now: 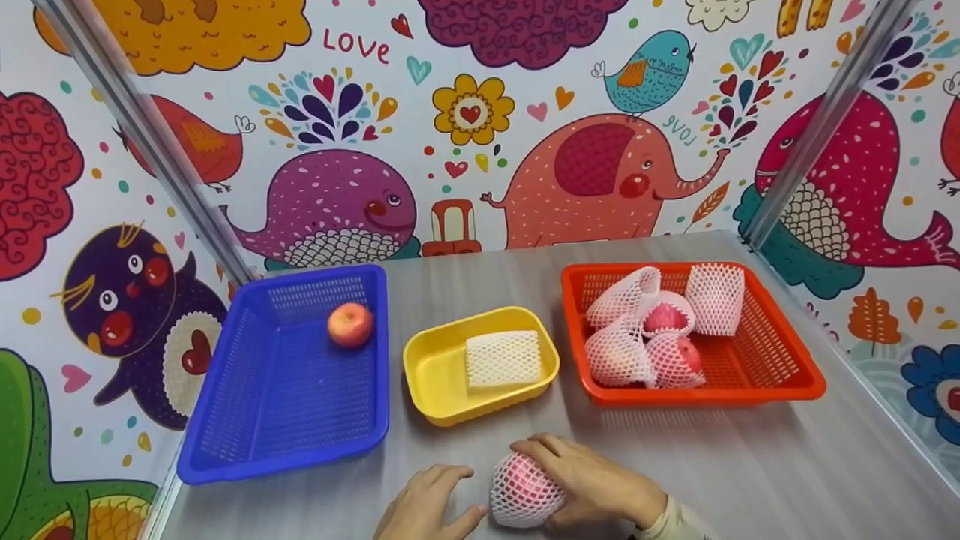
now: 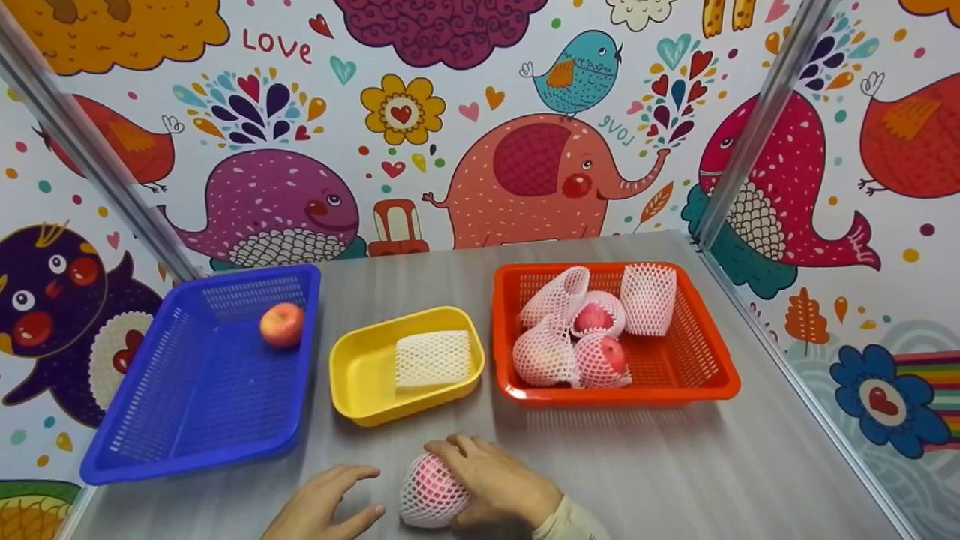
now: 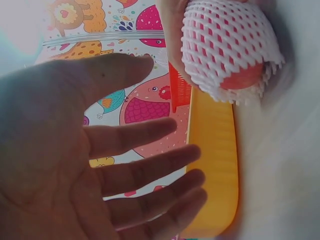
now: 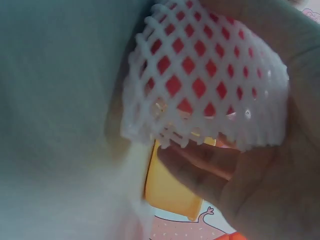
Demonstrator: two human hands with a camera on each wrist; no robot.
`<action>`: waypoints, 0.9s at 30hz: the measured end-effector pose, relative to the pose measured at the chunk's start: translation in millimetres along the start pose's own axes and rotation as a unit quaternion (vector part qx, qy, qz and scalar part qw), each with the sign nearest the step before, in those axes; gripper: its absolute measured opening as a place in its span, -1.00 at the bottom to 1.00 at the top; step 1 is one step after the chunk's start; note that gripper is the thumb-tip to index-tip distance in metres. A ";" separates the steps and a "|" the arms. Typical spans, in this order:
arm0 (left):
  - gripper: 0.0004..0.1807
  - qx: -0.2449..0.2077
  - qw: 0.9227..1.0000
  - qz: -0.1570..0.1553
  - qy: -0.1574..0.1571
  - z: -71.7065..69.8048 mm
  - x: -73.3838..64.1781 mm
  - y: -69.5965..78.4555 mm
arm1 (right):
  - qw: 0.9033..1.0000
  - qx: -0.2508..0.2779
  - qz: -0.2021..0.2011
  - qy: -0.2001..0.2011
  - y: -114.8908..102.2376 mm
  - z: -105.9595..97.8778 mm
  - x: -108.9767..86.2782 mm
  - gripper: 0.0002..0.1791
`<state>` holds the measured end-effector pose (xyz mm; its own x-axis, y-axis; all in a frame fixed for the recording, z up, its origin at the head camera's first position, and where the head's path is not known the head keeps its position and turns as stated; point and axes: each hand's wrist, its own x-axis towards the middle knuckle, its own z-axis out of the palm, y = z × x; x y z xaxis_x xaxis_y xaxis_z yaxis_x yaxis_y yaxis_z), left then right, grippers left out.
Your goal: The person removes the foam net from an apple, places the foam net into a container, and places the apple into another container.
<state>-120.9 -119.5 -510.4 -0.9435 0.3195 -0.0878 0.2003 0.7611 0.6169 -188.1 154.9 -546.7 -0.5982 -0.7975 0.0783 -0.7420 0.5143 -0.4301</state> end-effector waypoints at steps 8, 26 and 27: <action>-0.41 0.003 1.000 0.004 0.006 1.3 1.1 -1.5 | 0.999 -0.007 -0.008 0.036 -0.6 0.3 -2.6 0.06; -0.71 -0.050 0.997 0.047 0.035 6.7 8.7 -2.2 | 0.996 0.008 -0.049 0.078 -6.6 -23.6 -2.1 0.11; -0.71 -0.069 0.995 0.059 0.042 7.5 9.5 -3.0 | 0.996 0.010 -0.050 0.078 -7.1 -23.4 -1.8 0.11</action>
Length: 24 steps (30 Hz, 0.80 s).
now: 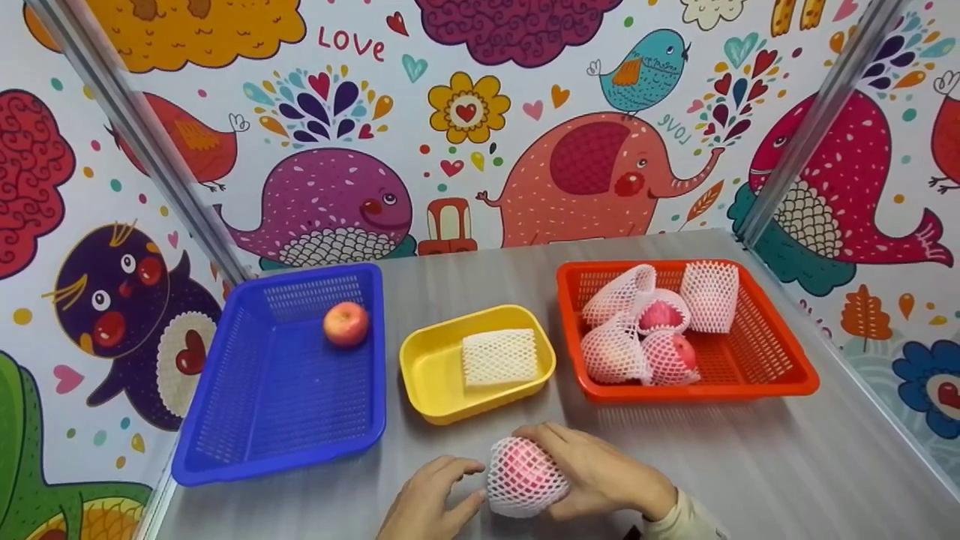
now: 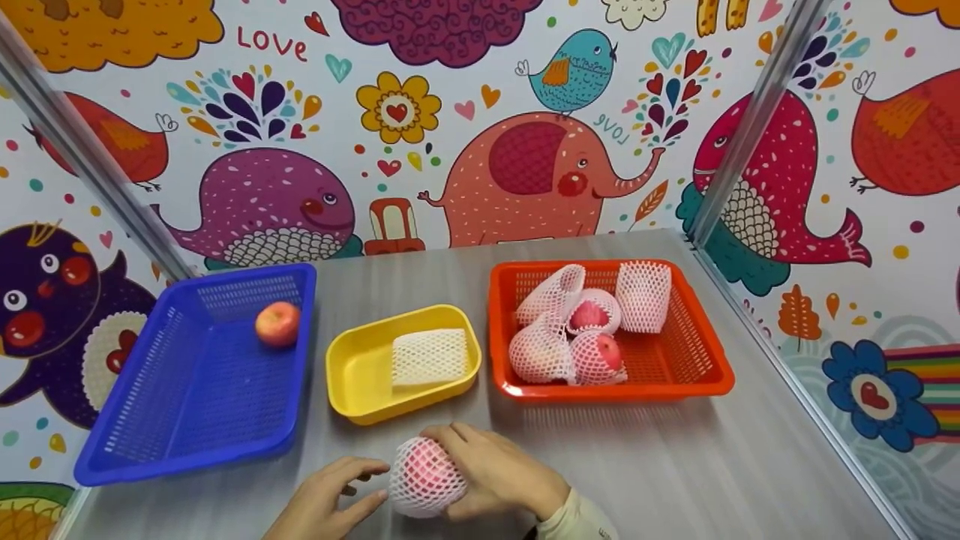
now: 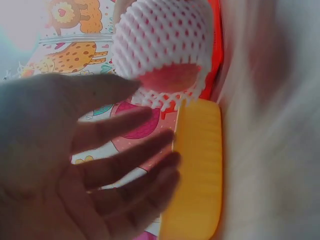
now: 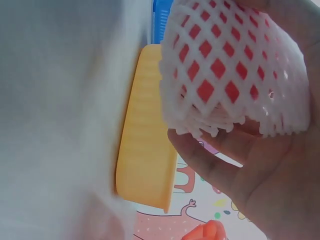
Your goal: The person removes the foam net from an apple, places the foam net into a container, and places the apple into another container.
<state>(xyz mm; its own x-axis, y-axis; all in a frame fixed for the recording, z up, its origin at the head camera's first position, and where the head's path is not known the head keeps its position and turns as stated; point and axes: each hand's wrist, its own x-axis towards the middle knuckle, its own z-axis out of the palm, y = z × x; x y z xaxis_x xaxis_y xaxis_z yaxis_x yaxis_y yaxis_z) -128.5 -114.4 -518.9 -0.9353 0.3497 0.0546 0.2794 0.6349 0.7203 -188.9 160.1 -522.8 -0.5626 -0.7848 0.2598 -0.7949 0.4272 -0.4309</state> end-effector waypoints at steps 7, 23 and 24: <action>-0.77 -0.136 0.989 0.066 0.006 9.0 3.8 -8.3 | 1.000 0.025 0.001 -0.004 -1.1 4.2 -0.8 0.09; -0.24 -0.257 0.962 -0.007 -0.087 19.6 15.6 -15.4 | 0.995 0.094 -0.017 0.000 -2.5 7.9 2.6 0.08; -0.24 -0.249 0.964 -0.001 -0.089 20.5 16.8 -14.6 | 0.995 0.095 -0.021 -0.001 -3.3 8.6 3.8 0.08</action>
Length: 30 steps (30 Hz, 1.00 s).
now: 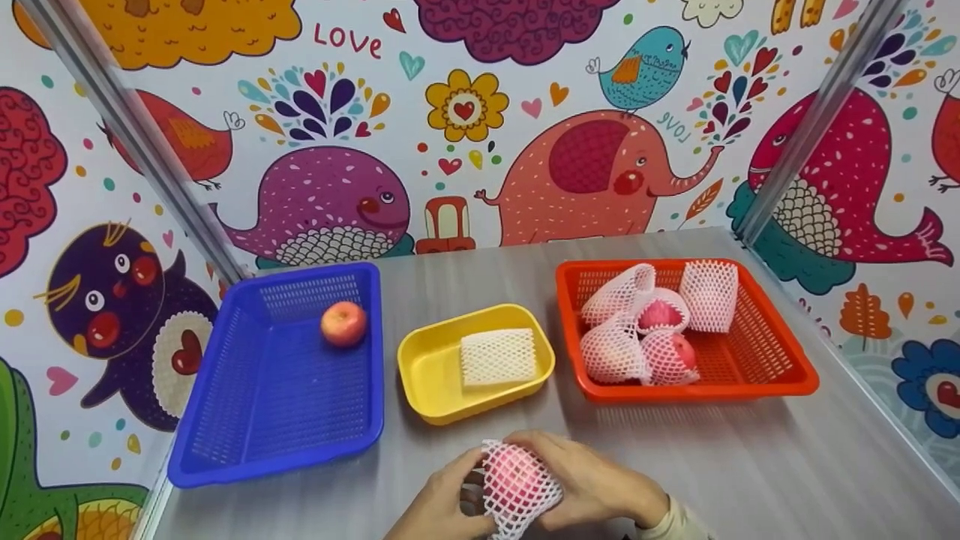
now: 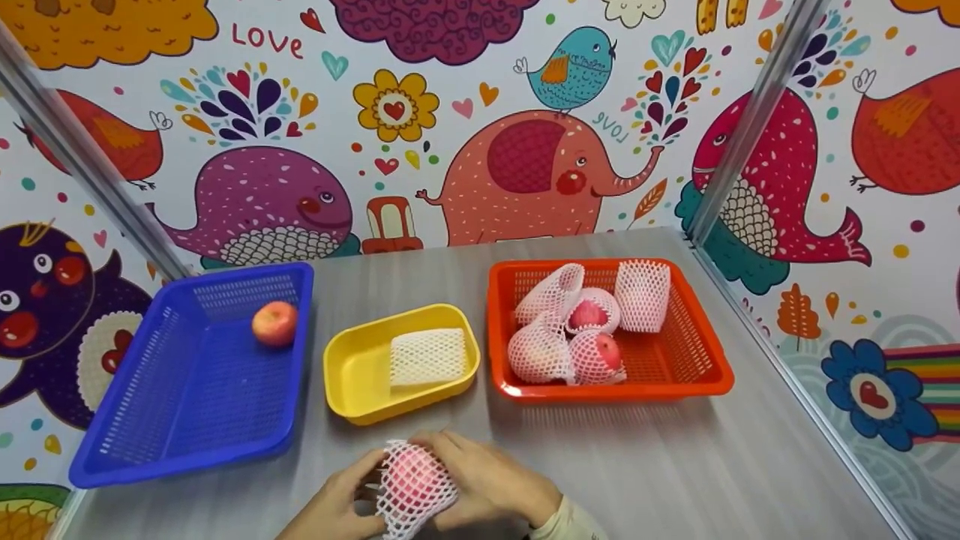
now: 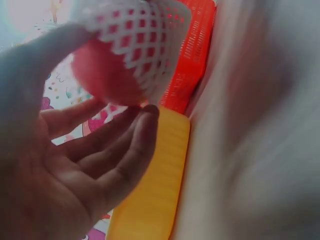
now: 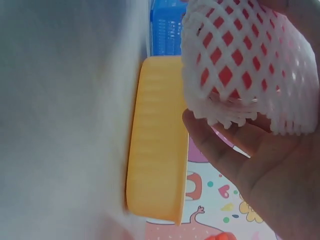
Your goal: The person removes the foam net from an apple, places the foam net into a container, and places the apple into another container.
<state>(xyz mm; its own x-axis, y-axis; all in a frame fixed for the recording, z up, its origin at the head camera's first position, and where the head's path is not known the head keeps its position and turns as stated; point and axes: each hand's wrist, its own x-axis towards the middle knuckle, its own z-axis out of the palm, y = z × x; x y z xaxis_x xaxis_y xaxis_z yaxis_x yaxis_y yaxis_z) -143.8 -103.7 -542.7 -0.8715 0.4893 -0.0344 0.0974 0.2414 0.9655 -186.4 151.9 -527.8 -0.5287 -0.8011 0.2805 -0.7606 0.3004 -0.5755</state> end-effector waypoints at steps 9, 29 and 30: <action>-0.24 0.097 0.994 0.030 0.034 4.9 1.5 -4.0 | 1.000 -0.007 0.004 -0.015 -4.8 1.0 0.7 0.02; -0.09 0.078 0.995 -0.001 0.067 -8.9 -7.8 -4.7 | 0.993 -0.069 -0.037 0.091 7.9 -33.1 -16.4 -0.72; -0.10 0.074 0.995 -0.004 0.070 -10.0 -8.5 -4.4 | 0.992 -0.069 -0.036 0.096 8.2 -35.7 -17.1 -0.71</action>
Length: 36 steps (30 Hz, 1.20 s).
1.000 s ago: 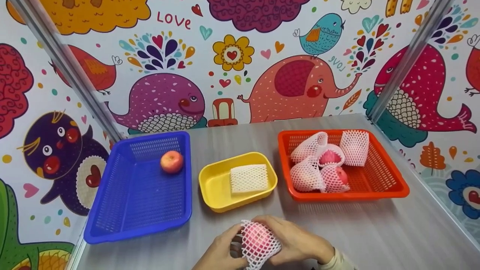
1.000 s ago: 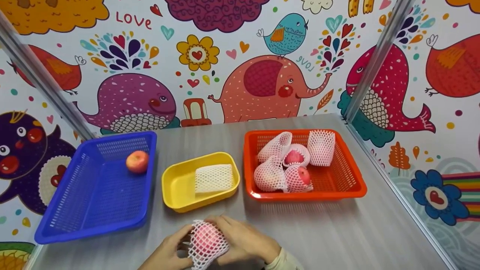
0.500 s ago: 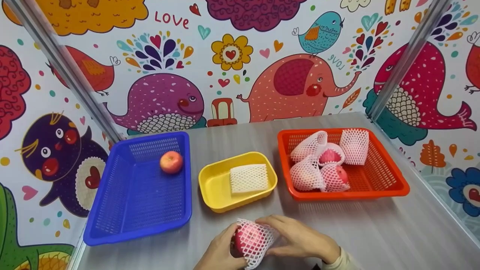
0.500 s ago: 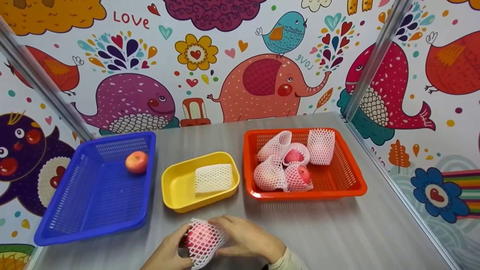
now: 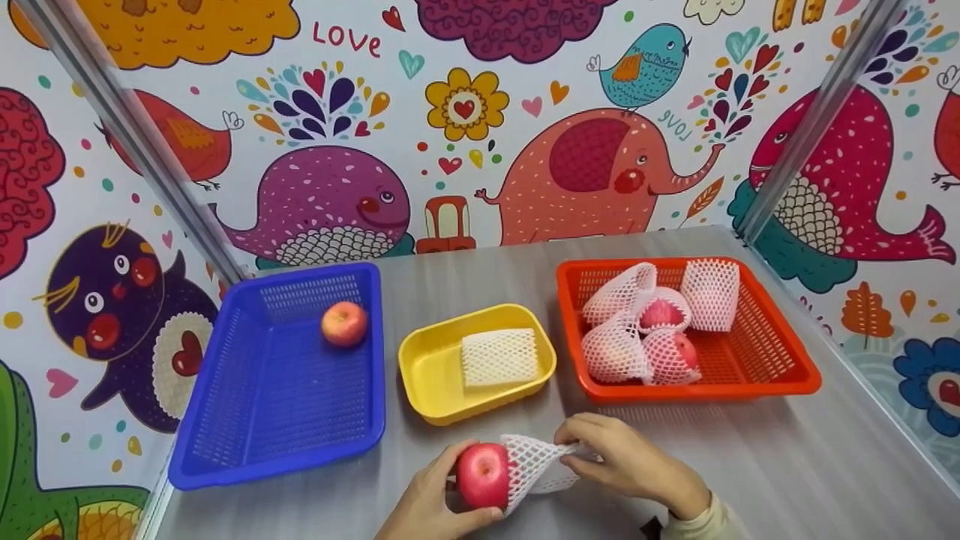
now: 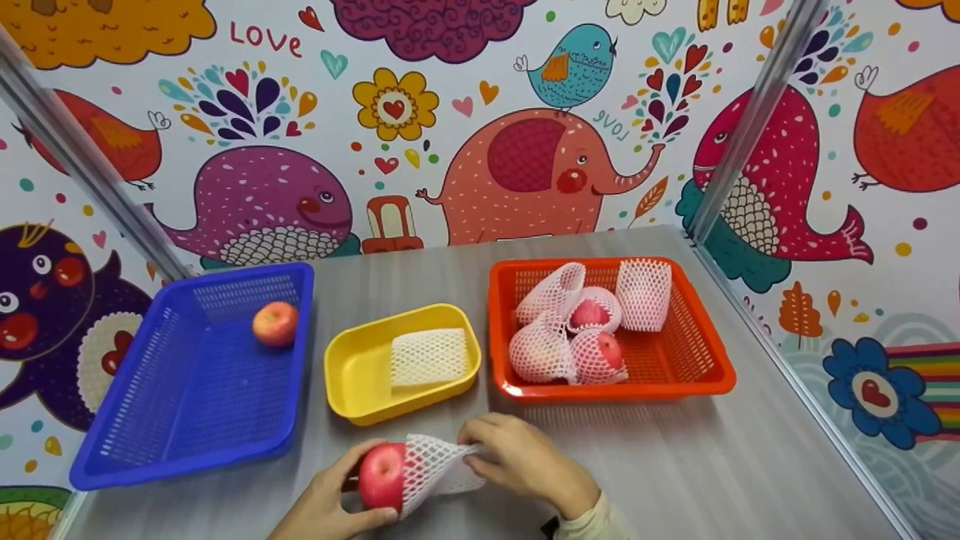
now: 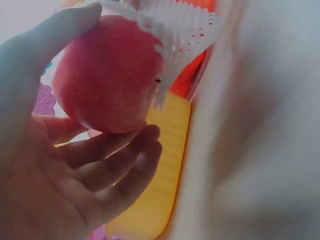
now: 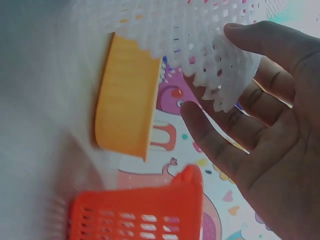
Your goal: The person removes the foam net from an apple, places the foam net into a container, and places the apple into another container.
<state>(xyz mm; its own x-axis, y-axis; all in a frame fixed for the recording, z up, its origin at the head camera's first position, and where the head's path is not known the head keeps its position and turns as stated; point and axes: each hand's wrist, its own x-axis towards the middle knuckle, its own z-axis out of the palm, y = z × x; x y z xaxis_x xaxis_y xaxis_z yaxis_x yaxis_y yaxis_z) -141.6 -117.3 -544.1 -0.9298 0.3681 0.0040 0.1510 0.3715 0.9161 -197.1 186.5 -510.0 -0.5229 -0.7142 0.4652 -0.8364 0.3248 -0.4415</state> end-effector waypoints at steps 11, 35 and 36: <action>-0.13 -0.034 0.998 -0.003 0.045 -15.6 -9.5 1.9 | 1.000 -0.004 0.000 0.009 6.5 -16.9 7.1 -0.71; -0.02 -0.005 0.997 -0.072 0.025 -23.4 -19.9 -3.8 | 0.977 -0.195 0.021 0.088 24.1 -17.9 87.9 -0.70; -0.02 -0.004 0.997 -0.072 0.024 -22.9 -20.0 -3.5 | 0.976 -0.199 0.024 0.086 28.1 -11.1 91.8 -0.71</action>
<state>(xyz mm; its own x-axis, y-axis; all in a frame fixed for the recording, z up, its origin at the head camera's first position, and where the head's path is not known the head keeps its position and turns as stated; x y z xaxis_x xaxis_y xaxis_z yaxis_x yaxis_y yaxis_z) -131.2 -145.5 -538.2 -0.9566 0.2702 -0.1092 0.0121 0.4114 0.9114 -270.4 136.9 -471.2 -0.5545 -0.5893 0.5876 -0.7899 0.5950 -0.1487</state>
